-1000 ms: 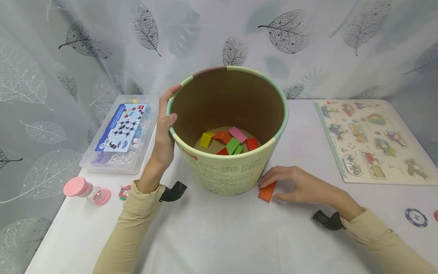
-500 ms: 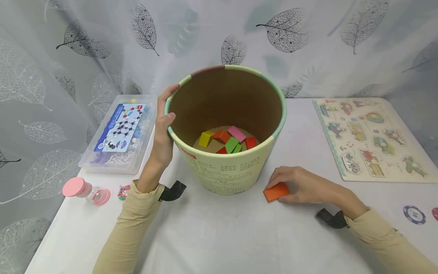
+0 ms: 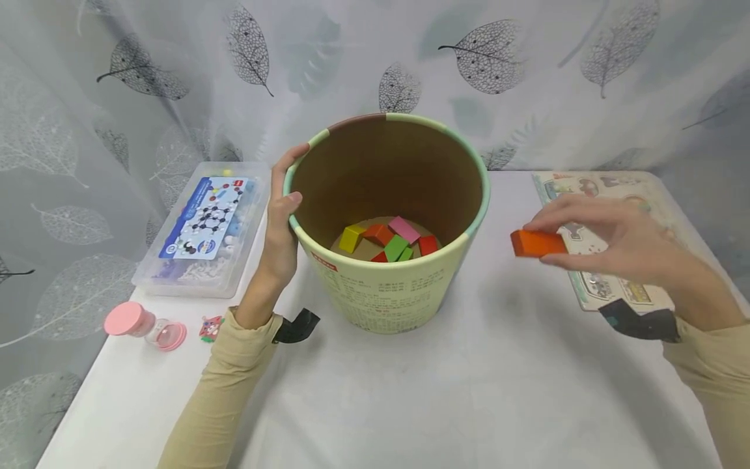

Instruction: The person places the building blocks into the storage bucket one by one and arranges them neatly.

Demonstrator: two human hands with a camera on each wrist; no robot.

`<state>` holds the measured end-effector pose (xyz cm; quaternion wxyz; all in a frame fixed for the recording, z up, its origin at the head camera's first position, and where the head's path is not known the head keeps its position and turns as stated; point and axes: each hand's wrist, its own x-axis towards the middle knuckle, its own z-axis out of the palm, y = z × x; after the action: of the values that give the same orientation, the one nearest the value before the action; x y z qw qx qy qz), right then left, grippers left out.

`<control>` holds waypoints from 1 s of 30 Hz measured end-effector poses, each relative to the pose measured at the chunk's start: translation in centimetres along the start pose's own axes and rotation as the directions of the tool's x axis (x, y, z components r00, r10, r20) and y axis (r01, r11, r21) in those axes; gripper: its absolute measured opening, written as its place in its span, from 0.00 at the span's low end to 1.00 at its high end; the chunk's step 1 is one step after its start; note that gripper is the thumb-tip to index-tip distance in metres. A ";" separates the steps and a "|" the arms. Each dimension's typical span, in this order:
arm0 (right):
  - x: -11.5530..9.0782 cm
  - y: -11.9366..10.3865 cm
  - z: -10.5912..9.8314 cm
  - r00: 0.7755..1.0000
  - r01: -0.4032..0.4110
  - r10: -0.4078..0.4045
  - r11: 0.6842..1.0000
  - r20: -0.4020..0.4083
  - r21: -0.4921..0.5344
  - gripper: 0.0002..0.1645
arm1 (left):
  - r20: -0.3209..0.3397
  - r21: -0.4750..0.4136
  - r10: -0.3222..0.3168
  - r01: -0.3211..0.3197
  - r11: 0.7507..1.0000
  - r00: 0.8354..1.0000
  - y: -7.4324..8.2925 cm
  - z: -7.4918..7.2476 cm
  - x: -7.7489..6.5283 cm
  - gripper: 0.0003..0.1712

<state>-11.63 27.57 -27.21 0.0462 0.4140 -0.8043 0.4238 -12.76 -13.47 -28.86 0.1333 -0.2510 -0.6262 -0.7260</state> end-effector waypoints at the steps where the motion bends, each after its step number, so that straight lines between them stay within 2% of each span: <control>1: 0.7 -0.5 -0.6 0.999 0.009 -0.006 0.997 -0.038 0.076 0.34 | 0.000 -0.001 0.001 -0.001 1.000 1.000 0.0 0.0 0.0 0.36; 4: 3.0 -2.4 -1.6 0.988 0.047 0.004 0.946 -0.156 0.322 0.30 | -0.004 0.000 -0.001 0.001 1.000 1.000 0.0 -0.1 0.0 0.36; 5: 3.9 -3.0 -1.6 0.984 0.071 -0.002 0.924 -0.181 0.377 0.29 | -0.006 0.002 -0.002 0.002 1.000 1.000 0.0 -0.2 0.0 0.36; 6: 4.9 -3.7 -1.6 0.981 0.078 -0.002 0.918 -0.192 0.390 0.30 | -0.008 0.002 -0.003 0.003 1.000 1.000 0.0 -0.2 0.0 0.36; 8: 6.8 -4.7 -1.3 0.983 0.100 -0.040 0.935 -0.180 0.340 0.29 | -0.009 -0.001 -0.006 0.006 1.000 1.000 0.1 -0.2 0.0 0.36; 10: 8.5 -5.3 -0.9 0.985 0.139 -0.110 0.964 -0.137 0.226 0.29 | -0.009 -0.004 -0.006 0.006 1.000 1.000 0.1 -0.1 0.0 0.36; 12: 9.9 -5.7 -0.4 0.983 0.167 -0.158 0.981 -0.091 0.102 0.30 | -0.003 -0.012 -0.008 0.008 1.000 1.000 0.1 0.0 0.1 0.36; 14: 11.0 -5.9 0.3 0.983 0.170 -0.169 0.985 -0.065 0.001 0.32 | -0.002 -0.008 -0.012 0.012 1.000 1.000 0.1 0.1 0.2 0.36; 18: 12.5 -6.2 1.6 0.988 0.144 -0.148 0.986 -0.046 -0.085 0.32 | -0.011 0.008 -0.018 0.019 1.000 1.000 0.1 0.0 0.1 0.36; 24: 13.5 -6.0 2.8 0.982 0.183 -0.182 0.983 -0.058 0.016 0.29 | -0.019 0.026 -0.024 0.024 0.999 1.000 0.1 -0.1 0.0 0.37; 30: 13.8 -6.0 3.0 0.980 0.193 -0.190 0.980 -0.065 0.054 0.26 | -0.024 0.039 -0.023 0.024 0.999 0.999 0.0 -0.2 -0.1 0.37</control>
<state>-15.57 14.99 -19.44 0.0985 0.4778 -0.7458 0.4536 -12.74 -13.68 -28.86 0.1370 -0.2325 -0.6415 -0.7181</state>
